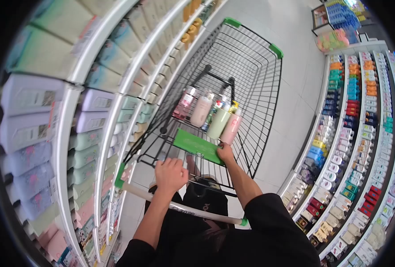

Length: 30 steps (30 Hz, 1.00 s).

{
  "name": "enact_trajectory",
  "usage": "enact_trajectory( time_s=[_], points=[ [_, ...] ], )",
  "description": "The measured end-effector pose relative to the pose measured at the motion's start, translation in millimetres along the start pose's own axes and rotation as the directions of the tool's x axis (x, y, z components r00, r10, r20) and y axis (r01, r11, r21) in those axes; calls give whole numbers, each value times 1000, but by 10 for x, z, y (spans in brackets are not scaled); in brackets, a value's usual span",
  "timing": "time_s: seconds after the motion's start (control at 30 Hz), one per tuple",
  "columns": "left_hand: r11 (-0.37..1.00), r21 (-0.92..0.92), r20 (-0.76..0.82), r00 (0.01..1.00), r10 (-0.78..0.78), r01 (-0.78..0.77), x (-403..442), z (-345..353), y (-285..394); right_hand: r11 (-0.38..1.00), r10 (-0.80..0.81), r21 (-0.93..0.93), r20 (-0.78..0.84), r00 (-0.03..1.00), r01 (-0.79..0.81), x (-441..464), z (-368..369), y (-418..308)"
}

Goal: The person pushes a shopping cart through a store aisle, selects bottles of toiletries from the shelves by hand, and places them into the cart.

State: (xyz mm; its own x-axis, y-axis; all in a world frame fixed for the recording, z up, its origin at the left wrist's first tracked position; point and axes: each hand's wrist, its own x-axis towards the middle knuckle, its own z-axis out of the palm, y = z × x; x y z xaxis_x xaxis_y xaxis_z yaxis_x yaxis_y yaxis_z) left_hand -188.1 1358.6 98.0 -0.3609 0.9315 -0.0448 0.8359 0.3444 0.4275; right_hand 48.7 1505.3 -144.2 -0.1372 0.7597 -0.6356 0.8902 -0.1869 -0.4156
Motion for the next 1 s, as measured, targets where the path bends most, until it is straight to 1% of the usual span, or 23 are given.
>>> enact_trajectory(
  time_s=[0.03,0.1,0.17,0.23,0.3,0.33,0.4,0.43,0.5,0.53,0.57,0.6,0.63,0.67,0.7,0.77,0.8,0.83,0.9,0.93,0.97,1.0],
  points=[
    [1000,-5,-24,1000,4,-5,-1,3,-8,998,-56,-2,33,998,56,-49,1,-4],
    [1000,-5,-49,999,4,-4,-61,73,-53,996,-75,-34,75,994,78,-113,-27,23],
    [1000,13,-38,999,13,-13,-111,59,-75,994,-113,0,66,991,114,-366,-239,-193],
    [1000,23,-22,1000,4,-4,-161,54,-92,973,-197,135,81,977,185,-402,-215,-78],
    [999,-16,46,998,-32,32,-169,-6,-73,959,-253,160,111,961,233,-581,-316,-148],
    [998,-6,22,997,-68,69,-164,1,-85,954,-284,142,139,949,265,-677,-388,-211],
    [996,-87,67,997,27,-21,-159,47,-123,933,-357,96,162,920,346,-886,-565,-309],
    [997,-82,46,999,0,4,-178,37,-156,915,-404,75,157,901,397,-992,-626,-364],
    [984,-152,52,993,107,-98,-209,-13,-187,904,-398,247,191,898,348,-1177,-748,-378],
    [975,-188,49,990,133,-122,-248,-68,-215,905,-409,214,194,892,368,-1326,-837,-449],
    [976,-185,29,992,120,-113,-291,-72,-237,906,-415,181,194,889,383,-1470,-916,-465],
    [958,-242,-77,987,141,-156,-317,-46,-269,898,-415,211,120,902,385,-1584,-953,-474],
    [932,-295,-178,971,161,-209,-353,-80,-272,921,-379,117,50,924,371,-1824,-1044,-622],
    [942,-280,-123,980,159,-188,-394,-114,-275,929,-368,71,64,928,364,-1872,-1063,-568],
    [941,-276,-137,977,165,-197,-446,-185,-292,933,-359,26,72,931,358,-1941,-1092,-495],
    [948,-152,-201,947,249,-281,-599,-300,-331,891,-443,95,-32,896,444,-2034,-1008,-259],
    [950,-167,-144,960,241,-263,-666,-344,-331,885,-460,41,-86,884,465,-2235,-1026,-372],
    [946,-166,-155,955,253,-277,-725,-363,-319,879,-464,74,-92,881,471,-2276,-982,-344],
    [969,-133,-156,970,187,-208,-819,-416,-310,884,-465,-7,-111,878,467,-2350,-933,-321],
    [985,-117,-82,989,120,-129,-850,-500,-302,898,-439,-51,-117,891,436,-2453,-926,-385],
    [983,-118,-88,987,132,-142,-877,-537,-313,889,-458,-92,-140,878,449,-2565,-914,-436],
    [994,-104,-106,994,28,-39,-904,-564,-331,902,-430,-98,-102,897,421,-2640,-936,-466]
  ],
)
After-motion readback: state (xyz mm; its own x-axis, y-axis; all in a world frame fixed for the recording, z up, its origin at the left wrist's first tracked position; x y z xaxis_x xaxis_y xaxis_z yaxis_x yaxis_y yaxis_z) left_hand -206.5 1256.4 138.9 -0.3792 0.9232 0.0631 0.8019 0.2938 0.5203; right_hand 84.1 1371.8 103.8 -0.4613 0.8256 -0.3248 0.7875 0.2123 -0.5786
